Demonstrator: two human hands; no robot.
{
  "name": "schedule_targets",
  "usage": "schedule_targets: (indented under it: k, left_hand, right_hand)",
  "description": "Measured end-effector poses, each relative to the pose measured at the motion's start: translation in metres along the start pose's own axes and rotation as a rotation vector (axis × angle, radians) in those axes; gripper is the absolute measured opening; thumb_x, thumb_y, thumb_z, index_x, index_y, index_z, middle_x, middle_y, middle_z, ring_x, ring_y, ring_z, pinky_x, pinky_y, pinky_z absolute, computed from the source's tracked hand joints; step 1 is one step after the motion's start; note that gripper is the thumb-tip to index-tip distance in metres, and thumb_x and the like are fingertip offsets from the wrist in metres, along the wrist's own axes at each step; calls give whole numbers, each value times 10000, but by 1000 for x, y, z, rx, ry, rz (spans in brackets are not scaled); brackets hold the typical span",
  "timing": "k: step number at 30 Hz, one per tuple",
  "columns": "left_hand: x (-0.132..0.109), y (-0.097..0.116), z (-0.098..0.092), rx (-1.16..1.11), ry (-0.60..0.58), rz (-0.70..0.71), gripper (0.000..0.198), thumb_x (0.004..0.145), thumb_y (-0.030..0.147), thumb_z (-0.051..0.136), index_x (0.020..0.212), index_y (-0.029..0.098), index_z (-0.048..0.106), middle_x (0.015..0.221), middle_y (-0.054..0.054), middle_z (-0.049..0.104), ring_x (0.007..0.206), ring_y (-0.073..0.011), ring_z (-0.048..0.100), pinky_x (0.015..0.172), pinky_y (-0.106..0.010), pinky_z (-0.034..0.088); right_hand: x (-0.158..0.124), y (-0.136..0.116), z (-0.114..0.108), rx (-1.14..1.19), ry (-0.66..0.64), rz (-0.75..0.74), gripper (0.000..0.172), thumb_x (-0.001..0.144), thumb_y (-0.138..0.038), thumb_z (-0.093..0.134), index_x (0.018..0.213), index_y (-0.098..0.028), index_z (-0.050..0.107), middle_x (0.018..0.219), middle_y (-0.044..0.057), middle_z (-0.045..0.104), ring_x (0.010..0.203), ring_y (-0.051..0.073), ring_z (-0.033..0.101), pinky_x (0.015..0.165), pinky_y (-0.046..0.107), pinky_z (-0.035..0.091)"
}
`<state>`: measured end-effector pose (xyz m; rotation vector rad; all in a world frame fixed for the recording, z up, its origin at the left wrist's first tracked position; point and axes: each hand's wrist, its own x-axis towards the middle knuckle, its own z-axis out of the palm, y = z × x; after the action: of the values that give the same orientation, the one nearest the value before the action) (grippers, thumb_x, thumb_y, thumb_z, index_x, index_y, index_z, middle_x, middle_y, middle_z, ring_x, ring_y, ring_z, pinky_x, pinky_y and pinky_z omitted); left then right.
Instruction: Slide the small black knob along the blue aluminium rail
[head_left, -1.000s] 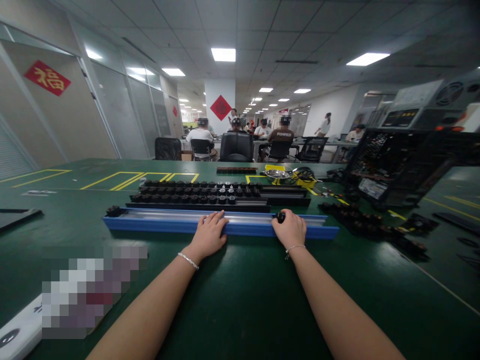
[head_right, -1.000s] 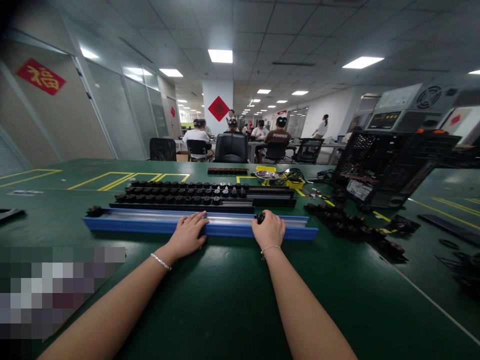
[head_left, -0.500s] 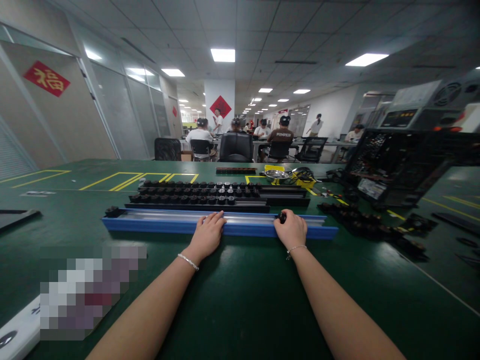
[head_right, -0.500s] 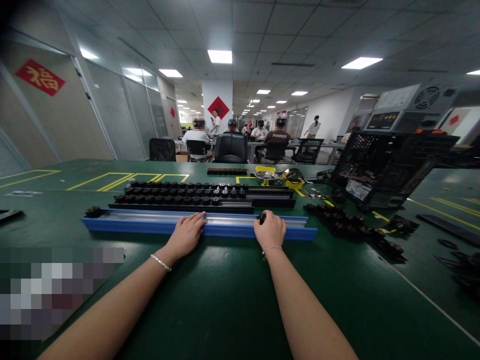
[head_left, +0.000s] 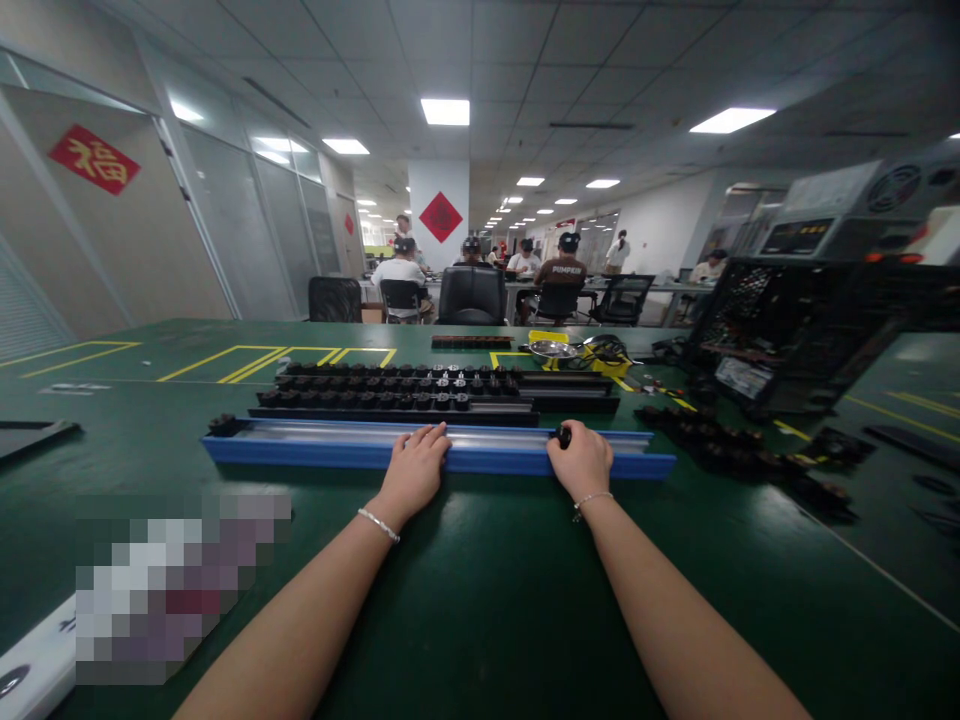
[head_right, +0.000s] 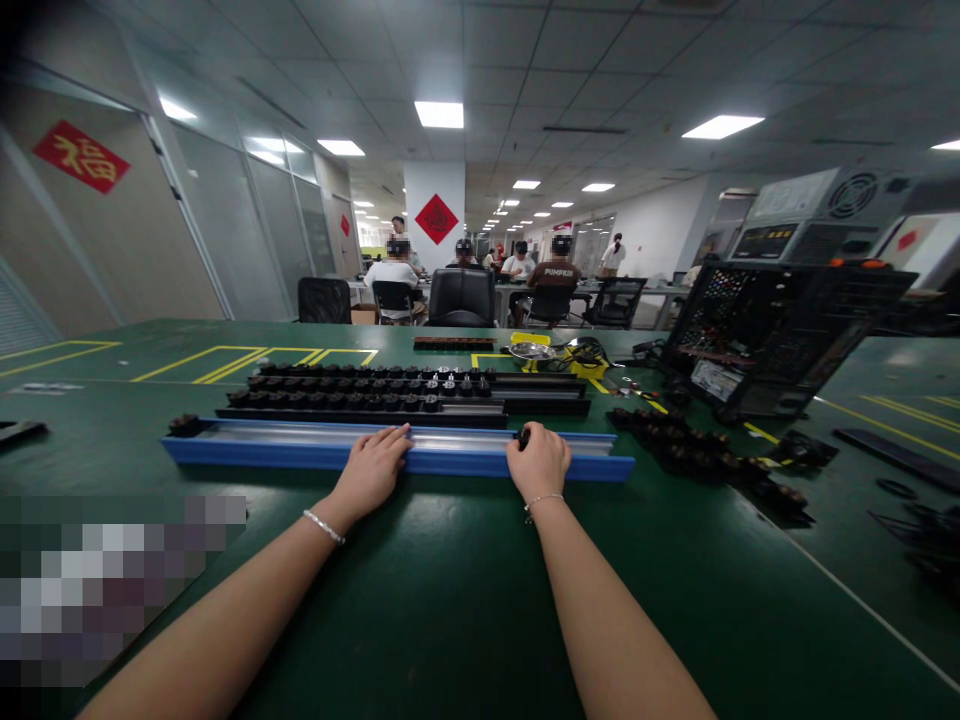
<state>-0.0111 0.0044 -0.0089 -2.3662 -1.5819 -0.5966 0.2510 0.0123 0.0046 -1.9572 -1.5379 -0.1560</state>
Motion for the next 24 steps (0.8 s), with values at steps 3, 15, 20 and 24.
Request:
schedule_targets:
  k: [3,15,20,24]
  left_hand:
    - [0,1,-1,2,-10,-3,328,830,167,384,1088,262,562,1364,-34,457,1241,-226,395,971,-455,312]
    - [1,3,-2,28,-3,2,326,825,142,382,1075,257,557,1367,-27,454,1234,-233,405,965,-463,315]
    - [1,3,-2,19,-8,-8,334,819,135,381,1067,260,568,1362,-36,460,1238,-235,402,964,-476,311]
    - [1,2,-1,21,-3,-7,335,816,134,384,1068,261,564,1359,-34,464,1237,-239,404,967,-485,309]
  right_hand:
    - [0,0,0,12,-7,7,312,757,-280,449,1033,-179,554,996,70,629,1004,224,494,917,353,276]
    - [0,0,2,25,-12,10,310,757,-274,435,1024,-167,551,996,80,621,1012,228,486,943,357,248]
    - [0,0,3,32,5,9,306,749,-253,438,1019,-163,551,976,81,624,1012,229,489,954,356,238]
    - [0,-1,1,29,-1,18,319,744,-240,444,1036,-163,545,985,87,624,1020,228,489,944,355,248]
